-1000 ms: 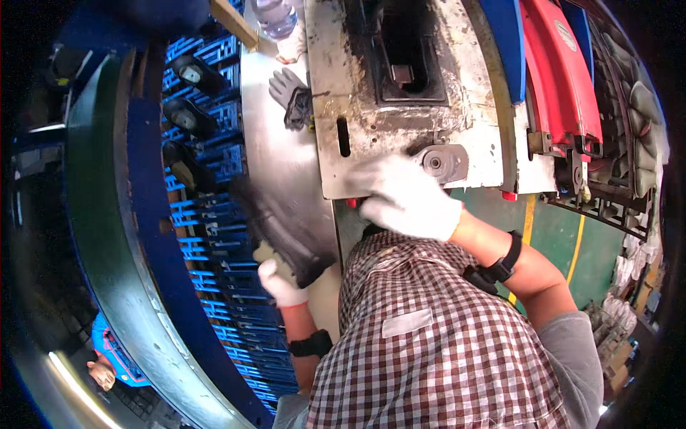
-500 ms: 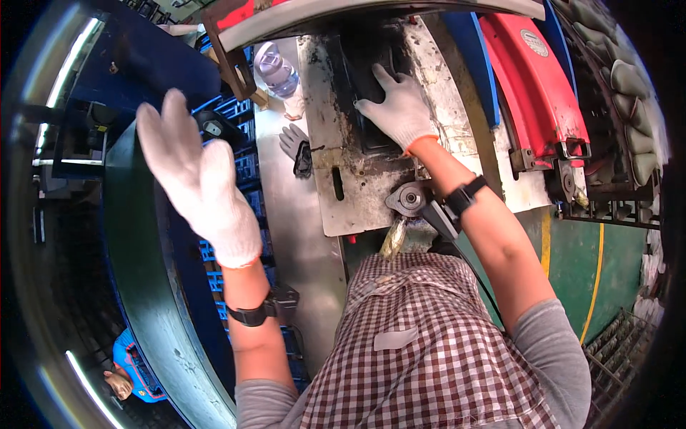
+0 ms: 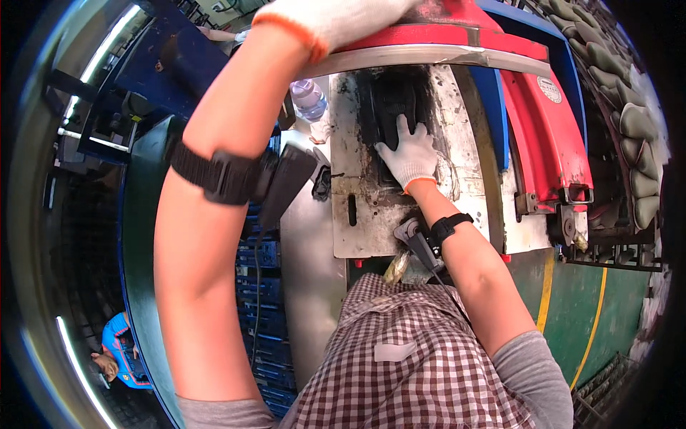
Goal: Attaching and pressing shoe soles using a heat-press machine.
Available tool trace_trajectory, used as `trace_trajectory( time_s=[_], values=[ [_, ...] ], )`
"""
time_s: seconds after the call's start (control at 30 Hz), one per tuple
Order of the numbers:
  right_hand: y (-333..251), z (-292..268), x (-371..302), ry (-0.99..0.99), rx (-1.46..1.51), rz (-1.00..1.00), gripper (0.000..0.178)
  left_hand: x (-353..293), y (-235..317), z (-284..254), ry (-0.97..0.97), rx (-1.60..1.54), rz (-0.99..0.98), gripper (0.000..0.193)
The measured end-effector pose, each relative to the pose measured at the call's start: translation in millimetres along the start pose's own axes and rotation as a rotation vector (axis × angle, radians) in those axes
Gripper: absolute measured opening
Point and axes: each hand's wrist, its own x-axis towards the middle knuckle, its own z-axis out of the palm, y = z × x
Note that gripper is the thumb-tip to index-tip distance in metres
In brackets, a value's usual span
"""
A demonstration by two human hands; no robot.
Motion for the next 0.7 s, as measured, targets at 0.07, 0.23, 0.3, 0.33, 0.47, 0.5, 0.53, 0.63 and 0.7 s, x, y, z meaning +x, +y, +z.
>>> trace_trajectory(
  time_s=[0.07, 0.23, 0.3, 0.33, 0.47, 0.5, 0.53, 0.63, 0.7],
  values=[
    [26.9, 9.2, 5.9, 0.036, 0.057, 0.006, 0.089, 24.8, 13.7, 3.6, -0.153, -0.178, -0.073, 0.04],
    [99.0, -4.5, -40.6, 0.107, 0.496, -0.107, 0.063, 34.8, 20.4, -16.4, -0.706, -0.486, -0.213, 0.04],
    [134.1, -22.9, -97.0, 0.131, 0.511, -0.173, 0.037, 39.2, 48.1, -12.8, -1.005, -0.554, -0.49, 0.036],
    [153.6, -15.5, -123.9, 0.231, 0.393, -0.302, 0.026, 18.2, 39.9, 8.4, -1.012, -0.615, -0.435, 0.037],
    [207.4, -4.7, -205.6, -0.31, 0.937, 0.17, 0.024, -38.2, 70.2, 50.4, -1.025, -0.833, -0.4, 0.04],
    [209.2, -5.1, -212.2, -0.498, 1.034, 0.235, 0.025, -50.1, 79.8, 65.2, -1.029, -0.729, -0.322, 0.041],
    [198.8, -16.2, -215.5, -0.69, 1.125, 0.3, 0.028, -66.8, 88.3, 80.6, -1.029, -0.625, -0.247, 0.042],
    [179.6, -23.5, -207.4, -1.067, 1.003, 0.193, 0.053, -130.5, 113.0, 119.2, -0.803, -0.494, -0.167, 0.038],
    [158.3, -15.3, -200.7, -1.177, 1.014, 0.114, 0.062, -152.4, 126.9, 131.2, -0.861, -0.487, -0.245, 0.036]
  ],
)
